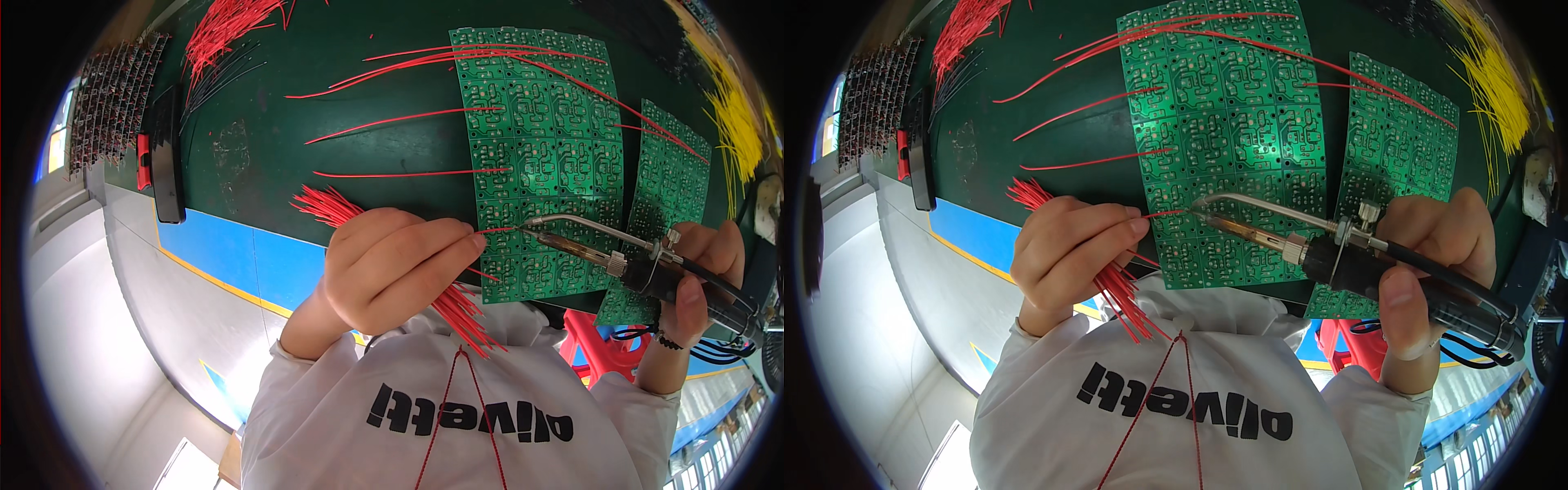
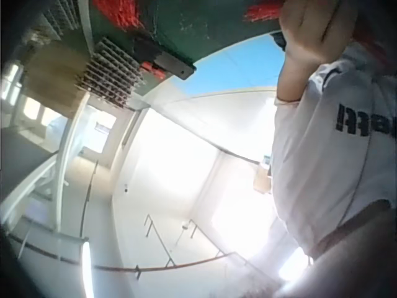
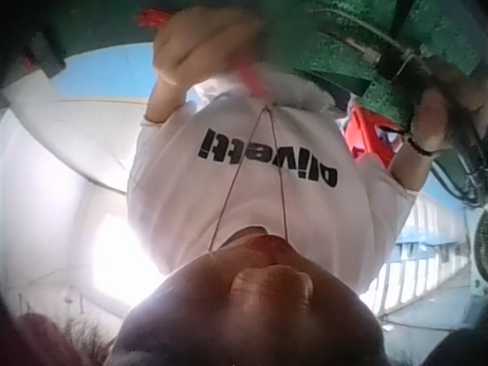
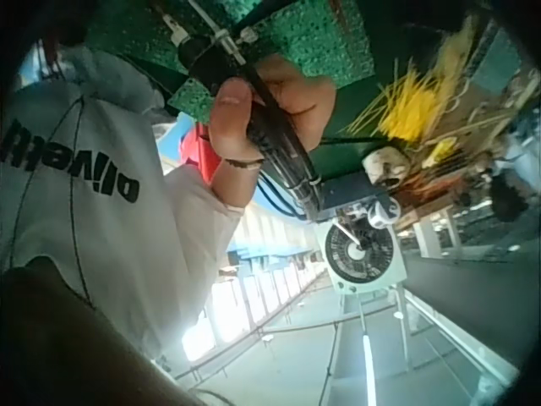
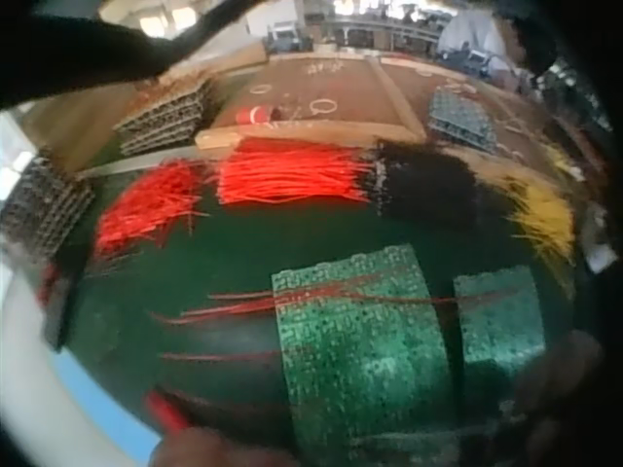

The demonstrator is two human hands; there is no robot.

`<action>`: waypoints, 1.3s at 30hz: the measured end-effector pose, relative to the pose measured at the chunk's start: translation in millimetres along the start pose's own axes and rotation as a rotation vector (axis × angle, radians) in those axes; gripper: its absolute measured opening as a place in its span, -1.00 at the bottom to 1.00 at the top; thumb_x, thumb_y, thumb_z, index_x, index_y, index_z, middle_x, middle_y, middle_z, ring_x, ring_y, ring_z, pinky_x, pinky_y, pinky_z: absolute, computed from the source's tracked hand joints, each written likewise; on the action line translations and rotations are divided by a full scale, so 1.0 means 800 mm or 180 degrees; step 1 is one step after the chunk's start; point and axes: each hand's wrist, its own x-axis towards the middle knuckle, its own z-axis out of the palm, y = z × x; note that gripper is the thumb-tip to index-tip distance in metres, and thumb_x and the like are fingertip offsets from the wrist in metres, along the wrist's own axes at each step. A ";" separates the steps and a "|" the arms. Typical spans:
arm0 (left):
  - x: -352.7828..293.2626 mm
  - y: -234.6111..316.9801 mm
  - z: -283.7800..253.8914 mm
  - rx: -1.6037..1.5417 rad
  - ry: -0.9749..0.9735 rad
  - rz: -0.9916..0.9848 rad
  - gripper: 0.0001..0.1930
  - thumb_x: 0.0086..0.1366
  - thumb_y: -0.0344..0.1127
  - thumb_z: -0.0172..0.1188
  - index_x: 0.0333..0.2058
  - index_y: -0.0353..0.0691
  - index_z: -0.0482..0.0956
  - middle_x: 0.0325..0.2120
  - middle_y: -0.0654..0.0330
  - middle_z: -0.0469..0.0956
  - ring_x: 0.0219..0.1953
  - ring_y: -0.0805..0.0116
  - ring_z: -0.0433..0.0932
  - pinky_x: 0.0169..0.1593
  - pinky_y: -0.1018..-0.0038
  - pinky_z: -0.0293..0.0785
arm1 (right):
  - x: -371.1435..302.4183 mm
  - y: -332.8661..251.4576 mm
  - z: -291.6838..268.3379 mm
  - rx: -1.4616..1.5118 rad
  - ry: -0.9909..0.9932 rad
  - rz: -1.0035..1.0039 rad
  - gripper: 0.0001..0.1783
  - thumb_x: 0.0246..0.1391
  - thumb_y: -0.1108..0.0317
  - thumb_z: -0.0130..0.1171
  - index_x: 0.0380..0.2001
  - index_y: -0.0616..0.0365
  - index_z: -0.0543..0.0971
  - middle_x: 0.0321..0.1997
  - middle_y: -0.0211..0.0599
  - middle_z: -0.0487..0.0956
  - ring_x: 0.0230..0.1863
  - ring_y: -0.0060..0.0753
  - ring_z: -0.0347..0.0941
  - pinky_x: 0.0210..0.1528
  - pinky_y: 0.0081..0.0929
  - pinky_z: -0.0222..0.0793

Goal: The person solders wires onto circuit boards one by one using a soldering iron.

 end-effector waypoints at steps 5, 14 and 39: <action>0.001 0.002 -0.003 -0.0006 -0.0072 -0.0001 -0.85 -0.12 -0.42 0.21 -0.50 -0.30 0.51 -0.53 0.17 0.49 -0.65 0.41 0.40 -0.65 0.60 0.24 | -0.001 0.005 -0.007 -0.0174 -0.0241 -0.0331 -0.67 -0.27 0.36 0.15 -0.61 0.09 0.15 -0.75 -0.45 0.20 -0.74 -0.68 -0.01 -0.73 -0.70 -0.13; 0.004 0.004 -0.001 0.0200 -0.0111 0.0074 -0.85 -0.11 -0.42 0.20 -0.47 -0.28 0.53 -0.50 0.17 0.50 -0.67 0.44 0.34 -0.64 0.62 0.21 | -0.005 0.001 -0.003 -0.0120 0.0083 -0.0288 -0.61 -0.26 0.27 0.21 -0.61 0.06 0.16 -0.76 -0.47 0.19 -0.75 -0.68 -0.02 -0.73 -0.68 -0.14; 0.001 0.003 0.000 0.0237 -0.0041 0.0044 -0.86 -0.12 -0.41 0.22 -0.49 -0.25 0.54 -0.50 0.20 0.51 -0.69 0.45 0.32 -0.65 0.61 0.19 | -0.009 0.000 0.004 -0.0154 0.0373 -0.0206 -0.48 -0.32 0.11 0.31 -0.64 0.03 0.13 -0.74 -0.48 0.17 -0.70 -0.66 -0.02 -0.65 -0.68 -0.16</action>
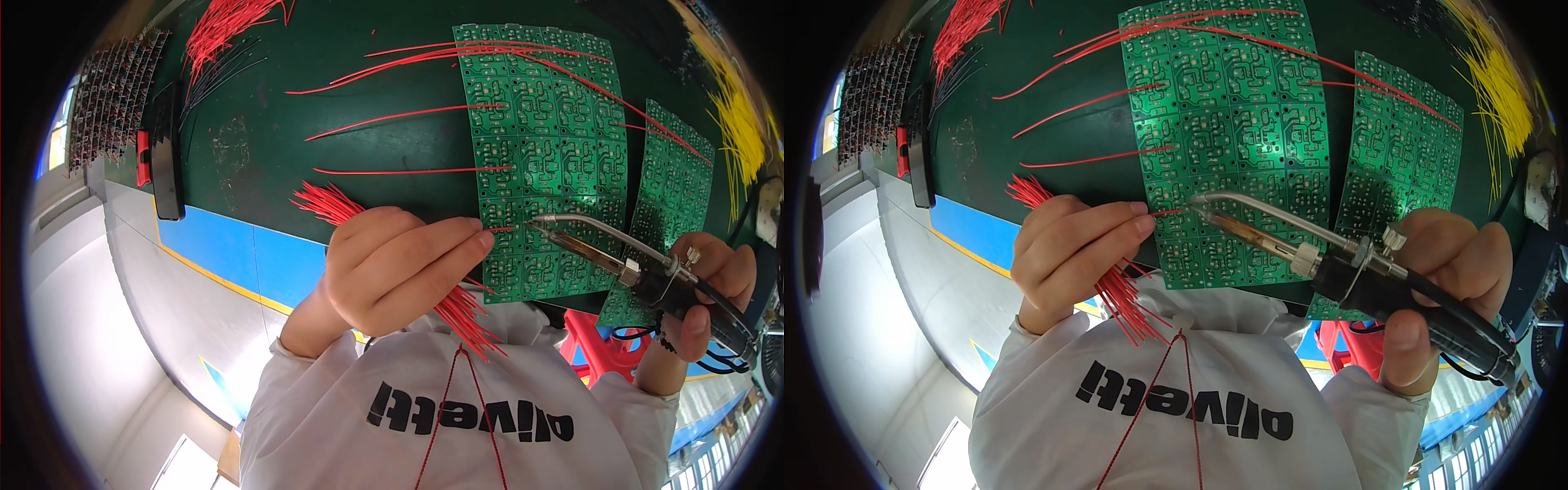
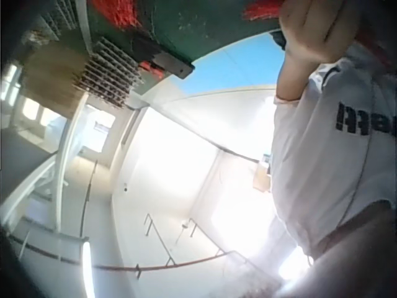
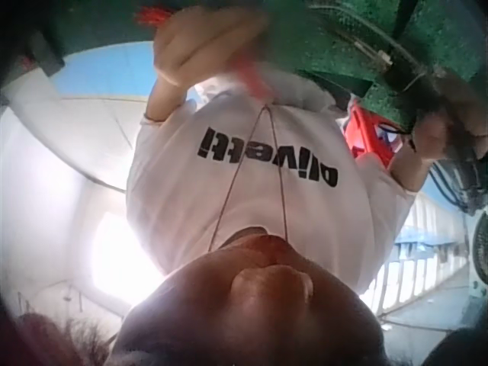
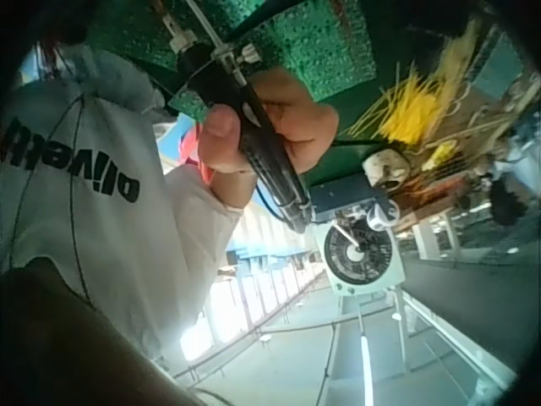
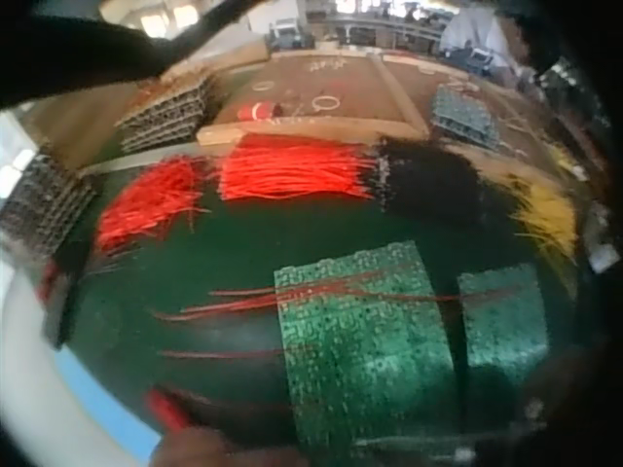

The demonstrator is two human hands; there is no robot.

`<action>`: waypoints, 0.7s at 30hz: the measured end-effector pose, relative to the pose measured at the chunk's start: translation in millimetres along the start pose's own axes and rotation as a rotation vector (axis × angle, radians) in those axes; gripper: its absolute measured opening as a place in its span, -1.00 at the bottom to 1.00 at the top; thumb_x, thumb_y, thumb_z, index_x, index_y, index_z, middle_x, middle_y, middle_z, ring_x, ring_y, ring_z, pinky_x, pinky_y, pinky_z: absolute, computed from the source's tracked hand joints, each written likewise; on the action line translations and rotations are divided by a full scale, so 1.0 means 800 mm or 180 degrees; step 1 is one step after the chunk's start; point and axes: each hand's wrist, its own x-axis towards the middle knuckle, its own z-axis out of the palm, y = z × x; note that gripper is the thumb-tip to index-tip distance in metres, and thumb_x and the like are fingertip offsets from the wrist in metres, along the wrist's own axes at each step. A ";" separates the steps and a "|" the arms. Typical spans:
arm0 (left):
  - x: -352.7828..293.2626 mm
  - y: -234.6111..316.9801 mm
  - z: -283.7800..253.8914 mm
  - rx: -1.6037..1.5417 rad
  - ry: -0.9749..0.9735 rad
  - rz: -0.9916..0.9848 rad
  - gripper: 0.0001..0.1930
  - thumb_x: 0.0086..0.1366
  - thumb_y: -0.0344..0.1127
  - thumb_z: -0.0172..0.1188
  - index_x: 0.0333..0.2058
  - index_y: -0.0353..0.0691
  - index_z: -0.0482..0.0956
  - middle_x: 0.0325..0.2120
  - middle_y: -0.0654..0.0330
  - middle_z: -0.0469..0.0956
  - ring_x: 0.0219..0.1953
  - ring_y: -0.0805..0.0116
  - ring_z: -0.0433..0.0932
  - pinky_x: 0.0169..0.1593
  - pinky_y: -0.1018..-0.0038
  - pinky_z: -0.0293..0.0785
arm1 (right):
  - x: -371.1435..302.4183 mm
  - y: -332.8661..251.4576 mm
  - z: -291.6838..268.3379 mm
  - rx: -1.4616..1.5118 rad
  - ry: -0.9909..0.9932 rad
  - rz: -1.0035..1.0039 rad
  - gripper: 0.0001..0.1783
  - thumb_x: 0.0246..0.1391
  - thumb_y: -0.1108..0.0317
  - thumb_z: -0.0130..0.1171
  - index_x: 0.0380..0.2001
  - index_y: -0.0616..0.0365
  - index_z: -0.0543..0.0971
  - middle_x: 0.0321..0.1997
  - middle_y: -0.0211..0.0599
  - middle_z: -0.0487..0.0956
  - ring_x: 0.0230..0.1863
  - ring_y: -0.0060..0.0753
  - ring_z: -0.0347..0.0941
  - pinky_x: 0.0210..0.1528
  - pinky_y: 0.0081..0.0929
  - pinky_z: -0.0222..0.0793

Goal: The person solders wires onto circuit boards one by one using a soldering iron.

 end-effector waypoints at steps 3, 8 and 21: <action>0.000 0.000 0.000 0.0006 0.0009 0.0001 -0.86 -0.12 -0.41 0.22 -0.49 -0.26 0.54 -0.51 0.20 0.51 -0.69 0.45 0.32 -0.65 0.61 0.19 | 0.004 0.003 0.000 -0.0035 -0.0211 -0.0214 -0.48 -0.34 0.11 0.32 -0.62 0.03 0.13 -0.74 -0.48 0.18 -0.71 -0.66 -0.03 -0.66 -0.67 -0.16; 0.002 -0.002 0.000 -0.0010 0.0028 0.0038 -0.85 -0.12 -0.40 0.20 -0.49 -0.27 0.53 -0.52 0.19 0.51 -0.70 0.45 0.32 -0.66 0.62 0.18 | 0.000 0.005 -0.001 -0.0107 -0.0158 -0.0453 -0.49 -0.33 0.14 0.31 -0.62 0.03 0.13 -0.74 -0.48 0.19 -0.72 -0.66 -0.02 -0.68 -0.65 -0.16; 0.001 -0.002 0.000 -0.0085 0.0024 0.0039 -0.85 -0.10 -0.40 0.19 -0.49 -0.30 0.53 -0.53 0.16 0.50 -0.71 0.46 0.33 -0.68 0.62 0.16 | 0.003 0.008 0.000 -0.0025 -0.0390 -0.0564 -0.54 -0.28 0.21 0.27 -0.63 0.05 0.14 -0.81 -0.50 0.17 -0.79 -0.64 -0.04 -0.75 -0.63 -0.20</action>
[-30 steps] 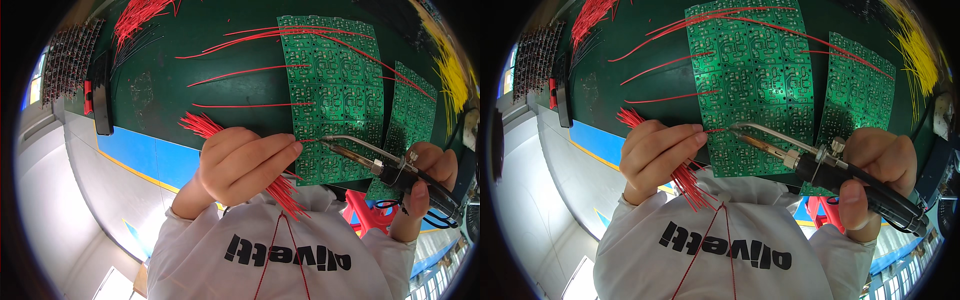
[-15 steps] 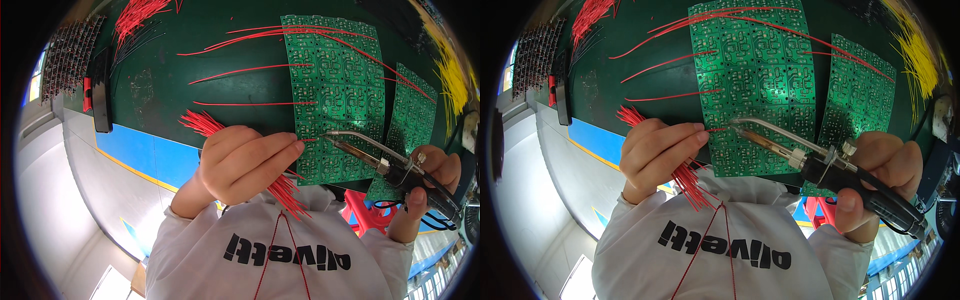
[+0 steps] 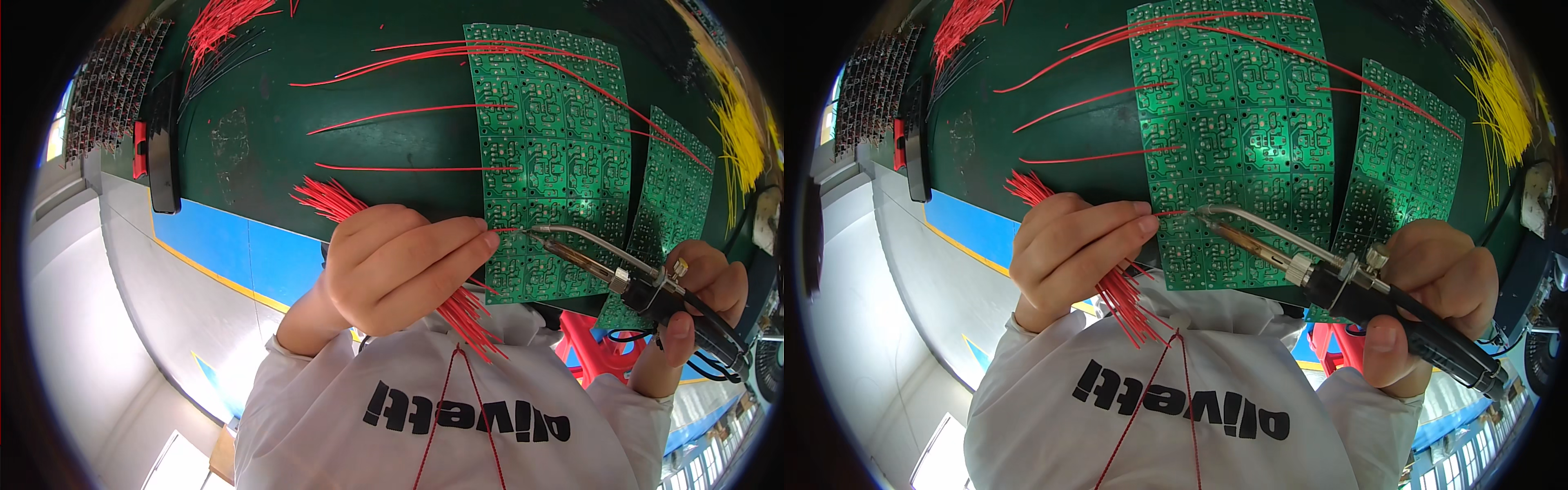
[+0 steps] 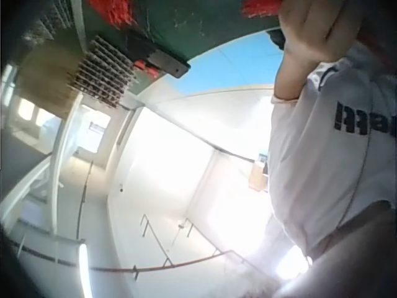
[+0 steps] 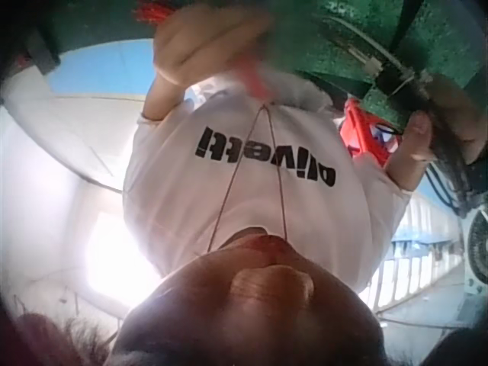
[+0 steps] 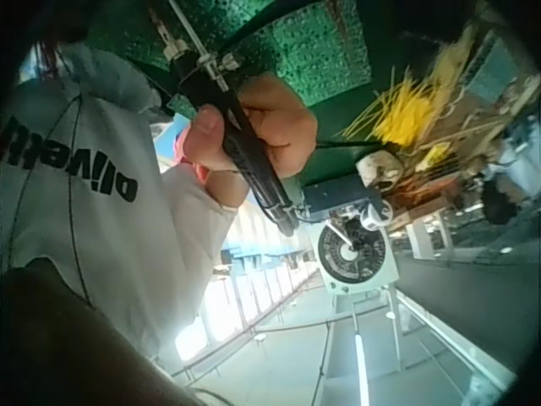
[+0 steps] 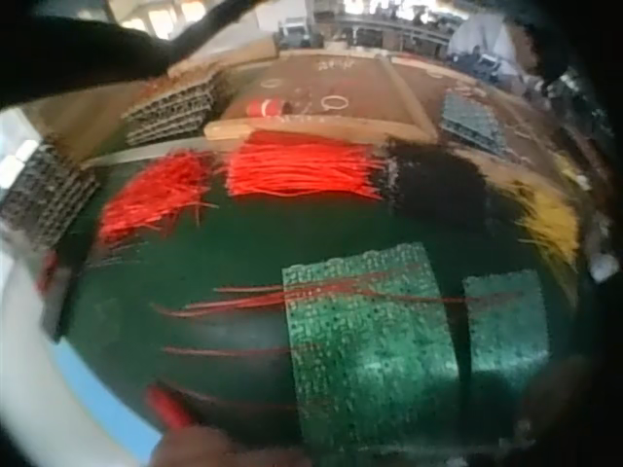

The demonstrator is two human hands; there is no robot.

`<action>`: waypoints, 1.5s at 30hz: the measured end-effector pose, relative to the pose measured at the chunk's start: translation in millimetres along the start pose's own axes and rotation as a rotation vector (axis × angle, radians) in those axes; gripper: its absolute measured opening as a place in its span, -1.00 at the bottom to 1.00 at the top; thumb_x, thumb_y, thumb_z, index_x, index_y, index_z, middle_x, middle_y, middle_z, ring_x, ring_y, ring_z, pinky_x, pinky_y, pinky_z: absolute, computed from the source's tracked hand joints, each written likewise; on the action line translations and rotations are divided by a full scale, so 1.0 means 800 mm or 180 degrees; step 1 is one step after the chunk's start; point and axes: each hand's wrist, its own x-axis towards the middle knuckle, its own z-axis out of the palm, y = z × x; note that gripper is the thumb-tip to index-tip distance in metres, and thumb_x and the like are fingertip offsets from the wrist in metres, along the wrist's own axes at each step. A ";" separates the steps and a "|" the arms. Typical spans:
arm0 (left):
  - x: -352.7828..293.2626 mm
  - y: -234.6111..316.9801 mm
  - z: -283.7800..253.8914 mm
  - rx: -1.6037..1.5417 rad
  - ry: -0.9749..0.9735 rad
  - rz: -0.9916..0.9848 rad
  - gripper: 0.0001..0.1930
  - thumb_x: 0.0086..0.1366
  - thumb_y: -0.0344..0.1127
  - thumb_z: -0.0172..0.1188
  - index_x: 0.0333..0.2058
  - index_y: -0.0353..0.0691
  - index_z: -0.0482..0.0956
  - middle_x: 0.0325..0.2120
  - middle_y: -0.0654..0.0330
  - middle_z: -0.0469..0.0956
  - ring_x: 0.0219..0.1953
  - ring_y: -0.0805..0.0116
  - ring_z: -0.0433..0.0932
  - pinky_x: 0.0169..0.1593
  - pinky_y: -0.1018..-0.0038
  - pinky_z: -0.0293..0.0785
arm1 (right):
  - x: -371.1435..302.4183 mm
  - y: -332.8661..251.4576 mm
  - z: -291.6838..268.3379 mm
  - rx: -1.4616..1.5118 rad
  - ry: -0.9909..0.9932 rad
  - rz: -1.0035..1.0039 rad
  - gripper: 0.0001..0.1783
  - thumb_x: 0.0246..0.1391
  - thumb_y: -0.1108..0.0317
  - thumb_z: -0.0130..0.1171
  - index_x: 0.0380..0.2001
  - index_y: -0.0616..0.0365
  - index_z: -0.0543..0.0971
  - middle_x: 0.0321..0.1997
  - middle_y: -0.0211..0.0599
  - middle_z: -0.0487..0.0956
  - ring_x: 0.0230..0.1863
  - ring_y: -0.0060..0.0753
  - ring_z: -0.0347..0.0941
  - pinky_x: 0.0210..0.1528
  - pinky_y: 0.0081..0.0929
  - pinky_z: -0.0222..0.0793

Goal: The person solders wires onto circuit boards one by one using a soldering iron.

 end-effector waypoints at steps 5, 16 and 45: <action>-0.003 -0.006 0.008 -0.0031 0.0264 0.0231 -0.69 -0.36 -0.40 0.10 -0.51 -0.39 0.52 -0.55 0.12 0.47 -0.73 0.48 0.25 -0.73 0.65 0.12 | 0.002 0.005 -0.002 0.0063 -0.0159 -0.0160 -0.58 -0.26 0.25 0.24 -0.63 0.07 0.14 -0.82 -0.49 0.17 -0.82 -0.65 -0.04 -0.79 -0.62 -0.23; -0.002 -0.005 0.007 -0.0057 0.0234 0.0180 -0.69 -0.37 -0.40 0.10 -0.51 -0.39 0.52 -0.56 0.13 0.47 -0.72 0.48 0.25 -0.72 0.64 0.12 | 0.001 0.001 -0.001 -0.0079 -0.0047 -0.0067 -0.55 -0.26 0.19 0.25 -0.63 0.05 0.13 -0.82 -0.48 0.17 -0.79 -0.64 -0.03 -0.76 -0.61 -0.19; 0.007 -0.003 0.005 -0.0202 0.0400 -0.0153 -0.83 -0.06 -0.41 0.15 -0.46 -0.38 0.49 -0.51 0.09 0.48 -0.55 0.30 0.46 -0.55 0.55 0.37 | 0.008 0.001 -0.017 0.0051 -0.0318 -0.0234 -0.63 -0.26 0.33 0.20 -0.62 0.08 0.16 -0.75 -0.46 0.20 -0.76 -0.66 -0.03 -0.73 -0.64 -0.17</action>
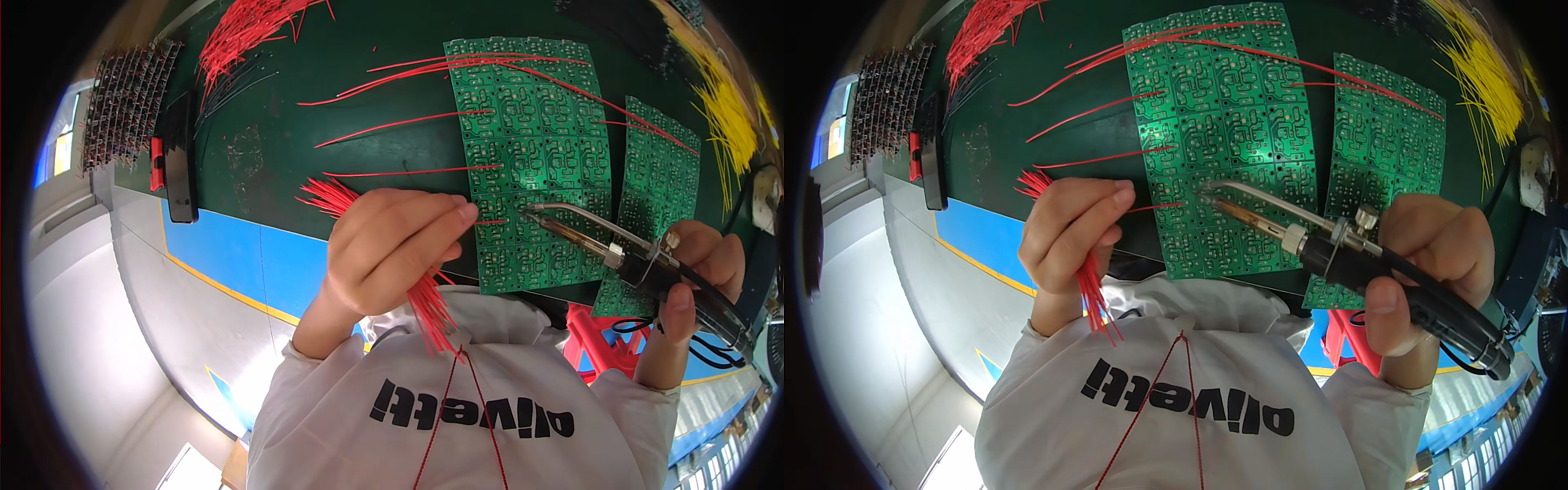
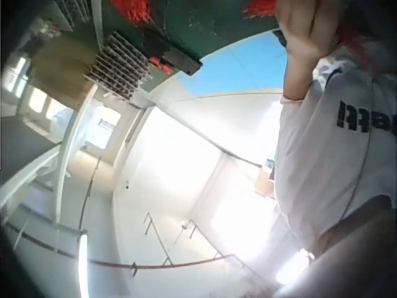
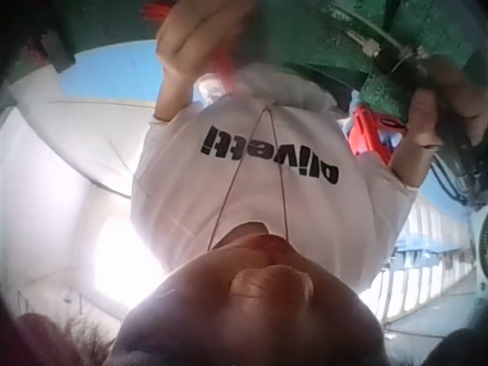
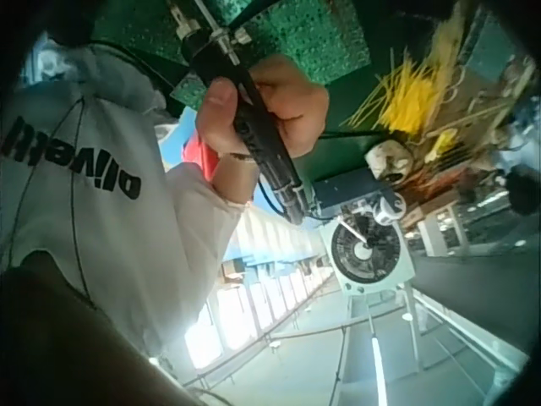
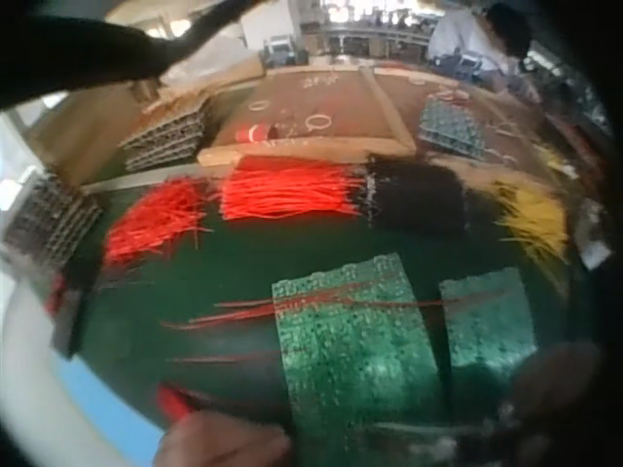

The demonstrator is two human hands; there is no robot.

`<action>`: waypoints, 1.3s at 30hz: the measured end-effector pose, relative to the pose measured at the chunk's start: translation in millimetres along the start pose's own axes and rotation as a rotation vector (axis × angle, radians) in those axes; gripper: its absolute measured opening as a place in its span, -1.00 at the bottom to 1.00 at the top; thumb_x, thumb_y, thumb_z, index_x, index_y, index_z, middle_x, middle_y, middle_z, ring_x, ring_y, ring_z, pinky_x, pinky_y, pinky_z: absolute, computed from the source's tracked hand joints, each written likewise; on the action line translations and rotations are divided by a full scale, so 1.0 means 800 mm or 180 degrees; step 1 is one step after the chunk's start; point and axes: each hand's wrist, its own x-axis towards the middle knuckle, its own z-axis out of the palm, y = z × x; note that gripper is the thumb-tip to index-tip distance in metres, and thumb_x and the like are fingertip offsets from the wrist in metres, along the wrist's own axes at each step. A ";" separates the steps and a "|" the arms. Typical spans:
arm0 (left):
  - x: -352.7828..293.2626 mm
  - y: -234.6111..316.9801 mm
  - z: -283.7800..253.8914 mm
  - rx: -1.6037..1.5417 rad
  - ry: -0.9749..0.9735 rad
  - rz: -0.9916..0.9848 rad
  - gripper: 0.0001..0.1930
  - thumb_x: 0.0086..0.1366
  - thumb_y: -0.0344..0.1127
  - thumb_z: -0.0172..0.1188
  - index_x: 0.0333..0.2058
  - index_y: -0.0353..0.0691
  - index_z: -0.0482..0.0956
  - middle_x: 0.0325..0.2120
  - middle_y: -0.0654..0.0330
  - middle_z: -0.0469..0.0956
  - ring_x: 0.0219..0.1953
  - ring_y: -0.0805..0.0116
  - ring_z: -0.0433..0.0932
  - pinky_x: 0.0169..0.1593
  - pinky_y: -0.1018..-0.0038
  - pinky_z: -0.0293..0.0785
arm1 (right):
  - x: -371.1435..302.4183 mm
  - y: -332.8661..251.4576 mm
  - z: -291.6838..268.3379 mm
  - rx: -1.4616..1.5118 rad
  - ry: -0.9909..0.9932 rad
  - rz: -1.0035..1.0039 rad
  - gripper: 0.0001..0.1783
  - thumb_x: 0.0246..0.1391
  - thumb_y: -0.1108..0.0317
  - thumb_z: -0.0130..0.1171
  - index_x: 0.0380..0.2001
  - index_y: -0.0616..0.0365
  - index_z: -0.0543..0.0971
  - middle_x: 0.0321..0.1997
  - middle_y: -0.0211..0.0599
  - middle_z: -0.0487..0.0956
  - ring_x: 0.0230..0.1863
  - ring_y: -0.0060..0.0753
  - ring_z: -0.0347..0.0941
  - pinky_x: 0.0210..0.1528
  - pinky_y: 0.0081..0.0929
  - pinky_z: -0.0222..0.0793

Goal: The person solders wires onto circuit boards one by one using a soldering iron.

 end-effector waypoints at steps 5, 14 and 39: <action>0.002 0.003 -0.015 0.0157 0.0290 0.0172 -0.78 -0.01 -0.34 0.11 -0.41 -0.40 0.49 -0.48 0.08 0.48 -0.48 0.27 0.47 -0.48 0.50 0.41 | 0.003 -0.004 0.000 -0.0035 -0.0077 -0.0025 -0.70 -0.26 0.41 0.12 -0.62 0.10 0.15 -0.74 -0.45 0.19 -0.75 -0.67 -0.02 -0.73 -0.65 -0.16; 0.003 0.024 -0.044 -0.0792 0.1180 0.0919 -0.84 0.07 -0.56 -0.04 -0.34 -0.28 0.23 -0.54 -0.05 0.45 -0.78 0.38 0.35 -0.79 0.58 0.22 | -0.013 -0.004 -0.006 -0.0251 0.0086 -0.0060 -0.68 -0.20 0.38 0.10 -0.63 0.08 0.12 -0.71 -0.46 0.15 -0.66 -0.66 -0.02 -0.62 -0.68 -0.12; 0.005 0.100 -0.063 -0.3605 0.1894 0.0430 -0.73 -0.17 -0.71 -0.13 -0.45 -0.29 0.11 -0.83 0.13 0.30 -0.89 0.56 0.12 -0.81 0.69 0.03 | -0.013 0.009 -0.018 -0.0190 0.0196 -0.0018 -0.82 -0.14 0.48 0.00 -0.58 0.14 0.20 -0.54 -0.36 0.27 -0.49 -0.65 0.14 -0.36 -0.72 0.19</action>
